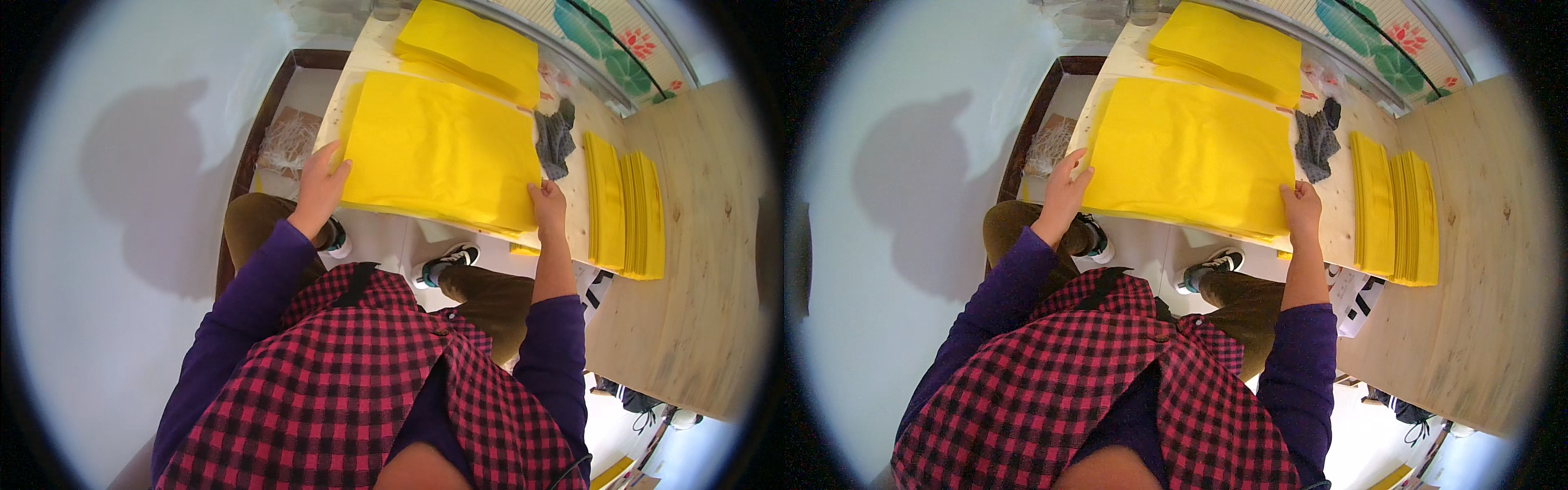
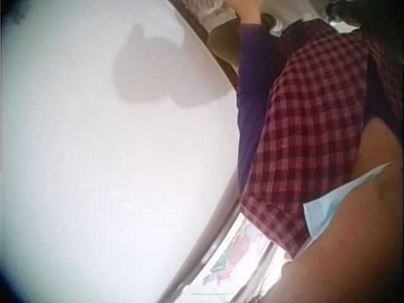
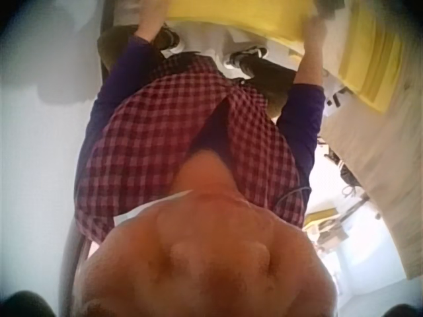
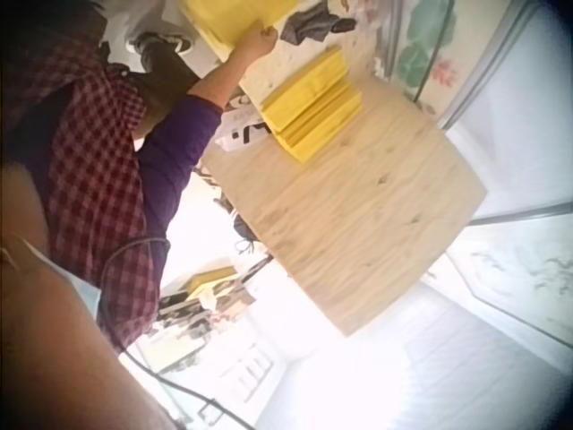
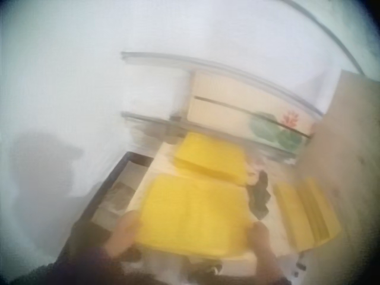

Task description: The person folds yellow fabric sheets on a wooden table. They smooth each sheet, fold it in half, then fold again to create a compact stack, repeating the process for multiple sheets.

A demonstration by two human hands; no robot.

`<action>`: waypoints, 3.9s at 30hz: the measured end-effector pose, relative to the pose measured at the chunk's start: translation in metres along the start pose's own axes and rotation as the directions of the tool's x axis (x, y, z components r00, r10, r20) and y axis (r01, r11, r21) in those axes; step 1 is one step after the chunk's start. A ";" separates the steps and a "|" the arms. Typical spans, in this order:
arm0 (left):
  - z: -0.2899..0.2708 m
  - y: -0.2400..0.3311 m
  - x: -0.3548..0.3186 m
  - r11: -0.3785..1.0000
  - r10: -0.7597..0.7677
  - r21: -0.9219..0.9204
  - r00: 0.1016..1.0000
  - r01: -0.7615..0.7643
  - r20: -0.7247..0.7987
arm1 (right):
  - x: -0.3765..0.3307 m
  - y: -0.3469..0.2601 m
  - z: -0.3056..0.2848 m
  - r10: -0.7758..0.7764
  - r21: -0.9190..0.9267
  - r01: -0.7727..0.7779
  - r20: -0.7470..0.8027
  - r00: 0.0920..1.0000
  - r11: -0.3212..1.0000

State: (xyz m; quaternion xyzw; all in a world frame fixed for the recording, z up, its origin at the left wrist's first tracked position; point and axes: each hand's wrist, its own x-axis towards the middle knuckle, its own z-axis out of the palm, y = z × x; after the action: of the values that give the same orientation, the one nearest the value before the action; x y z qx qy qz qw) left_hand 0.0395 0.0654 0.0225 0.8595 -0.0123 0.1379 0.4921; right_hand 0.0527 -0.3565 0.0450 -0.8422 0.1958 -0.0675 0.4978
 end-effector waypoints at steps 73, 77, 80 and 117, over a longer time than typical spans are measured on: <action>0.013 -0.001 0.086 0.575 -0.505 -0.465 0.739 0.674 0.446 | -0.015 0.016 0.043 0.051 -0.457 -0.064 -0.040 0.998 0.887; 0.013 -0.004 0.085 0.559 -0.511 -0.479 0.736 0.677 0.444 | -0.013 0.015 0.041 0.048 -0.446 -0.057 -0.031 0.998 0.893; 0.012 -0.004 0.083 0.550 -0.505 -0.498 0.742 0.671 0.441 | -0.009 0.019 0.032 0.101 -0.246 -0.102 -0.014 0.995 0.964; 0.019 -0.002 0.063 0.646 -0.430 -0.496 0.814 0.580 0.391 | 0.242 0.041 -0.053 -0.106 -0.353 -0.081 -0.479 0.871 0.932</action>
State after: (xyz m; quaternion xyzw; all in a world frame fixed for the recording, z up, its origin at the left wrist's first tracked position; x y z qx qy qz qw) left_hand 0.1050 0.0570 0.0276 0.6388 0.1282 -0.1209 0.7490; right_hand 0.2470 -0.5133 0.0166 -0.8756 0.3191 -0.2450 0.2675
